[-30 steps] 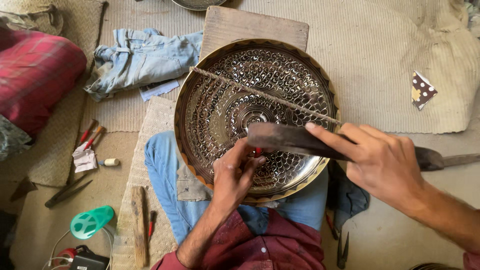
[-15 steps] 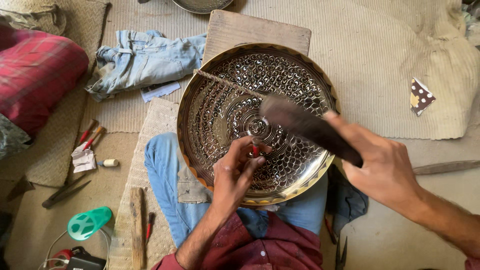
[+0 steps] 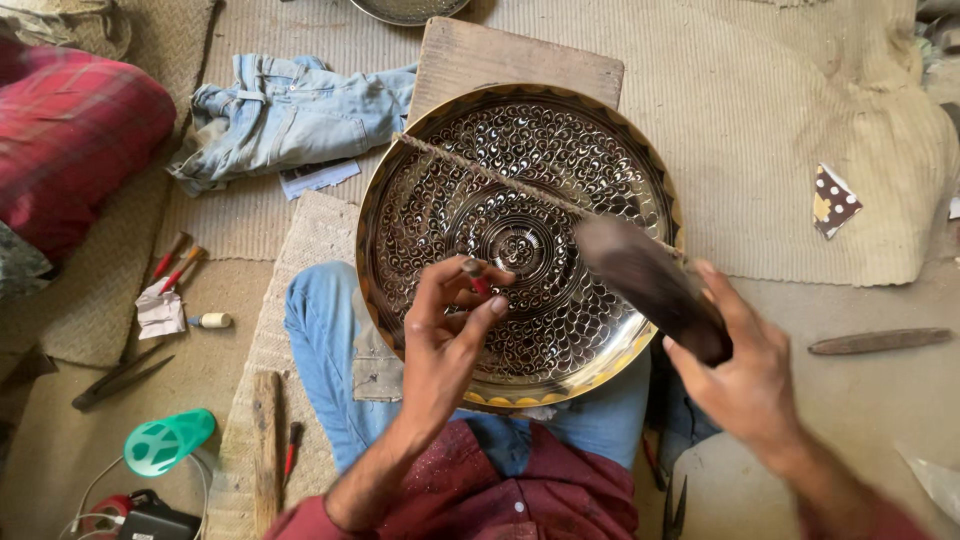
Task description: The person sits on the floor with a large decorated brass tray on their lap and engraves ornamental patterns into it. They hold a red-handled punch against the tray surface with one hand and repeatedly strike it with a wooden mallet held in the other hand, repositioning the punch to work new spots across the tray.
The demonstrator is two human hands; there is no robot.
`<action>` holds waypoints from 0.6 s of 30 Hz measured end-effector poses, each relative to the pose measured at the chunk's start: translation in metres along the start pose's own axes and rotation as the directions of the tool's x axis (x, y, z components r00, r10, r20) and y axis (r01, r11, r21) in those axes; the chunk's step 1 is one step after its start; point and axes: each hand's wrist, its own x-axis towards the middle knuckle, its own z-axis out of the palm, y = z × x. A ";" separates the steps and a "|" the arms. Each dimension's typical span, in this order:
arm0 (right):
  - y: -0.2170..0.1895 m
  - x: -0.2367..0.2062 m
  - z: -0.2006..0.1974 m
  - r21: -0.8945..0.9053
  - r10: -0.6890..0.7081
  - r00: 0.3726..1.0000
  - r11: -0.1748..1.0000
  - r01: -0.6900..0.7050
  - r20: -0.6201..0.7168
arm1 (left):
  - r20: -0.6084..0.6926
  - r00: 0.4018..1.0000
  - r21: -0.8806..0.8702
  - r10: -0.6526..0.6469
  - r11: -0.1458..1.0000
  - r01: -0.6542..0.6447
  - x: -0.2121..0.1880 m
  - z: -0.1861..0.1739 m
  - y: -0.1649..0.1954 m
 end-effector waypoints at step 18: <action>-0.001 -0.163 0.037 0.615 0.684 0.717 0.625 -0.481 -0.135 | 0.900 0.436 0.009 0.027 0.997 -0.080 0.061 0.042 -0.016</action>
